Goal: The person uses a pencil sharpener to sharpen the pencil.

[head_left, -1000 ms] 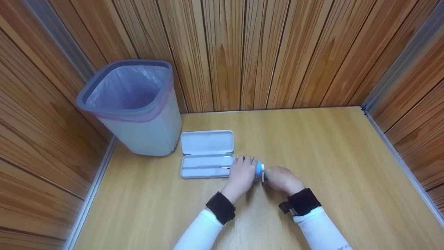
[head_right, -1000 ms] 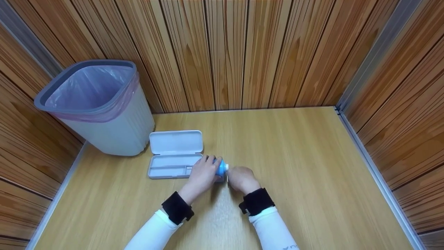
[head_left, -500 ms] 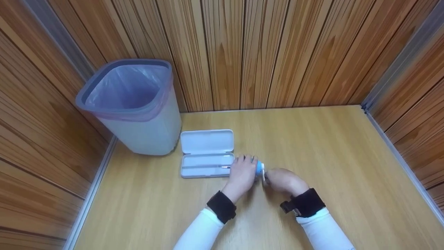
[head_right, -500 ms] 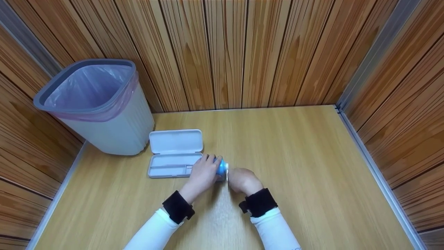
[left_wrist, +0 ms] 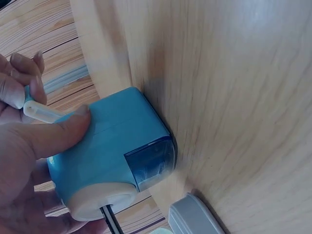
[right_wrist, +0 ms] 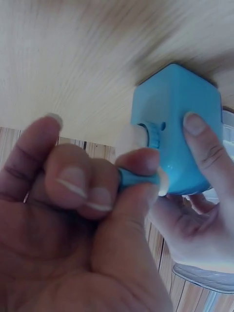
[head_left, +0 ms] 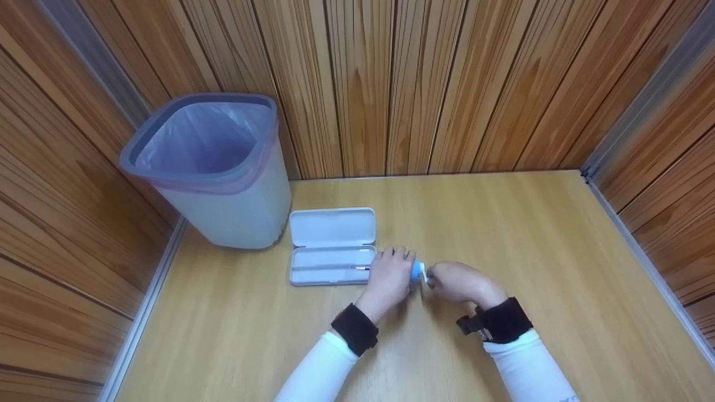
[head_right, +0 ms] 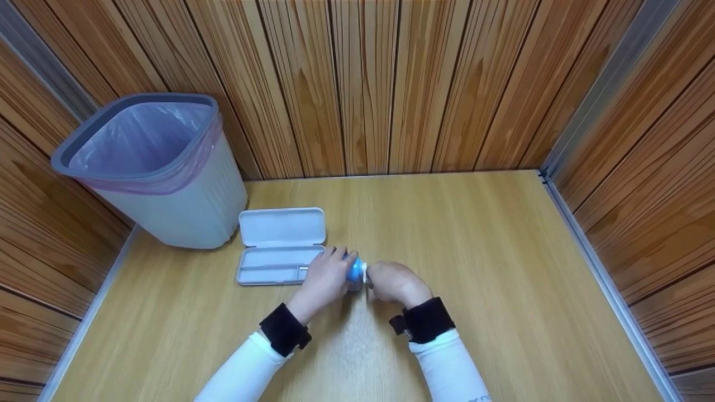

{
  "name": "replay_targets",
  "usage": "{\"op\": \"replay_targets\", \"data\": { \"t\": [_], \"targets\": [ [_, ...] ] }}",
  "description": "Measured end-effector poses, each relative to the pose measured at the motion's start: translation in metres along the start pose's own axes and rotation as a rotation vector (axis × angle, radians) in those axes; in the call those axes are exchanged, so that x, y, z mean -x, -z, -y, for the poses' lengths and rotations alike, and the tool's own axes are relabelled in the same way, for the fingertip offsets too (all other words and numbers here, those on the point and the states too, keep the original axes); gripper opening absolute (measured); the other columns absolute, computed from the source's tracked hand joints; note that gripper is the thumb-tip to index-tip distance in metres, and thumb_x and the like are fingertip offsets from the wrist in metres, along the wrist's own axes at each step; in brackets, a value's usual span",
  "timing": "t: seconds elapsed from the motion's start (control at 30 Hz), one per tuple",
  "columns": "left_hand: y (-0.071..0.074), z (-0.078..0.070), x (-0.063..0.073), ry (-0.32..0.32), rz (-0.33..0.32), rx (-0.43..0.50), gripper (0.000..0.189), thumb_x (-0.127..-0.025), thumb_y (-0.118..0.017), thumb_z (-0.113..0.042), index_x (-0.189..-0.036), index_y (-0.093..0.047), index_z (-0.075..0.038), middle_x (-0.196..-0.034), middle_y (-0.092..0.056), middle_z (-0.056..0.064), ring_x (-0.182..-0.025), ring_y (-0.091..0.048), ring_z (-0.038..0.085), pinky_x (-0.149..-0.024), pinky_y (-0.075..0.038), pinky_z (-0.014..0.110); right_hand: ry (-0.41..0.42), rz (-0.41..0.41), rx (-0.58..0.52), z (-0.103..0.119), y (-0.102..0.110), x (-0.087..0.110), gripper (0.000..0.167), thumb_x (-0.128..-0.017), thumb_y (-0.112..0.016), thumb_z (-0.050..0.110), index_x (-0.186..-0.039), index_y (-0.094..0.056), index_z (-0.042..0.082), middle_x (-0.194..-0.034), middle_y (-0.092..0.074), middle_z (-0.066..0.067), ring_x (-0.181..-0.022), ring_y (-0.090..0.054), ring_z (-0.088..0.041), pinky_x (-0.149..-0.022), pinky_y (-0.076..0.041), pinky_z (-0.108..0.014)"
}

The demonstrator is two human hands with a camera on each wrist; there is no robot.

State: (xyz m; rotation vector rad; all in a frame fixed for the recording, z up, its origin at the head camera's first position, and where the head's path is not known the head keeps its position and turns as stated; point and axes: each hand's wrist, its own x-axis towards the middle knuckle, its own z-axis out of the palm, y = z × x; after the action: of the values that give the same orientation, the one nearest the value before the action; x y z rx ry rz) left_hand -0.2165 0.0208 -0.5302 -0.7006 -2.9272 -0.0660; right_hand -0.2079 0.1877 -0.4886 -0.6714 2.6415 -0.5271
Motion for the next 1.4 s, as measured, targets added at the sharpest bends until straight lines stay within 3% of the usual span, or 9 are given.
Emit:
{"op": "replay_targets", "data": {
  "t": [0.17, 0.53, 0.83, 1.17, 1.4],
  "targets": [
    [-0.001, 0.002, 0.001, -0.038, -0.049, 0.007, 0.049, -0.082, -0.076, -0.024, -0.129, -0.065, -0.013, -0.118, -0.063, 0.008, -0.103, -0.059, 0.027, -0.085, -0.05, 0.039, 0.06, -0.059, 0.039, -0.004, 0.005, -0.001, 0.008, -0.092, -0.061, 0.003, -0.086, -0.065, 0.004, -0.071, -0.054, 0.001, -0.063, -0.05, -0.016, -0.061, -0.048, -0.035],
    [-0.002, 0.005, 0.002, -0.041, -0.033, 0.063, 0.05, -0.084, -0.075, -0.021, -0.132, -0.063, -0.012, -0.124, -0.061, 0.01, -0.107, -0.058, 0.027, -0.089, -0.05, 0.04, 0.065, -0.164, 0.039, -0.01, 0.002, -0.007, 0.01, -0.096, -0.057, 0.004, -0.093, -0.066, 0.002, -0.08, -0.063, -0.009, -0.069, -0.056, -0.018, -0.068, -0.053, -0.039],
    [-0.001, 0.003, 0.0, -0.034, -0.001, 0.069, 0.051, -0.087, -0.073, -0.021, -0.136, -0.06, -0.012, -0.131, -0.059, 0.012, -0.113, -0.056, 0.029, -0.095, -0.047, 0.042, 0.01, -0.18, 0.019, -0.012, 0.005, -0.009, 0.012, -0.098, -0.056, 0.008, -0.101, -0.067, 0.004, -0.084, -0.064, -0.004, -0.075, -0.061, -0.019, -0.072, -0.054, -0.039],
    [-0.005, 0.003, 0.002, -0.049, -0.04, 0.025, 0.046, -0.087, -0.071, -0.016, -0.132, -0.063, -0.013, -0.123, -0.061, 0.01, -0.107, -0.057, 0.029, -0.089, -0.049, 0.04, 0.013, -0.242, 0.042, -0.016, 0.002, -0.014, 0.014, -0.1, -0.053, 0.009, -0.102, -0.067, 0.004, -0.09, -0.066, -0.009, -0.08, -0.063, -0.022, -0.074, -0.054, -0.041],
    [-0.005, 0.003, 0.002, -0.041, -0.011, 0.04, 0.046, -0.09, -0.069, -0.015, -0.135, -0.061, -0.014, -0.128, -0.059, 0.011, -0.111, -0.056, 0.03, -0.092, -0.048, 0.041, -0.05, -0.225, -0.017, -0.017, 0.002, -0.015, 0.023, -0.103, -0.048, 0.015, -0.114, -0.066, 0.005, -0.106, -0.068, -0.012, -0.097, -0.065, -0.029, -0.084, -0.053, -0.046]
  ]
}}
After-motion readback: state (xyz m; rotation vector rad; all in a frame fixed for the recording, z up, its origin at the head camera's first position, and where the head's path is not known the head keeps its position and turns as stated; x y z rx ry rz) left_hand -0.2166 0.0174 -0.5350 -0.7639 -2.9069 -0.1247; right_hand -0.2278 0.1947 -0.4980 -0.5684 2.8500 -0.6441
